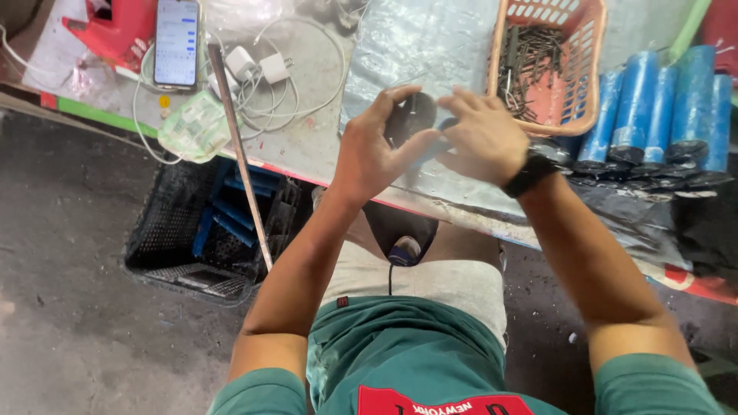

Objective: Assembling candle molds by threading wicks through metal bases and fitting them into blue tubes.

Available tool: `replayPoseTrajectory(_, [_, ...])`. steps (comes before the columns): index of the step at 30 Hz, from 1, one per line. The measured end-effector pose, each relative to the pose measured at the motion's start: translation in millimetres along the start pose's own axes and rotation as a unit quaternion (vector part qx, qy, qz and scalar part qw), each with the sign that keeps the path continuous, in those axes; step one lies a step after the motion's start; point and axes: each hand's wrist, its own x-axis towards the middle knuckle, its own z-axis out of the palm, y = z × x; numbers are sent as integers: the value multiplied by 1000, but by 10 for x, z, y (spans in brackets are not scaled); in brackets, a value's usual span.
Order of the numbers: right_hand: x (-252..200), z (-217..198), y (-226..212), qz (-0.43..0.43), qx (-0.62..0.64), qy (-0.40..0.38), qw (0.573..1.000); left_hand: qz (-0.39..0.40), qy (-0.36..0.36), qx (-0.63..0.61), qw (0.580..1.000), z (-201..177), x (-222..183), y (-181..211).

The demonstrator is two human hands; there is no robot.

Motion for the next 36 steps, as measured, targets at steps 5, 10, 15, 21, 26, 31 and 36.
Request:
replayPoseTrajectory(5, [90,56,-55,-54,26,-6,998,-7,20,34,999,-49,22,18])
replayPoseTrajectory(10, [-5,-202,-61,-45,98,36,993,3,31,65,997,-81,0,-5])
replayPoseTrajectory(15, [-99,-213,-77,-33,157,147,976,23,31,76,996,-61,22,-43])
replayPoseTrajectory(21, [-104,-125,-168,11,105,221,970,31,30,103,994,-17,68,-28])
replayPoseTrajectory(26, [-136,-156,-240,4,147,260,954,58,23,135,989,-53,50,-39])
replayPoseTrajectory(31, [-180,-138,-351,19,135,285,949,63,15,140,988,-50,9,-116])
replayPoseTrajectory(36, [-198,-107,-313,8,130,269,954,52,19,136,989,-1,-24,-171])
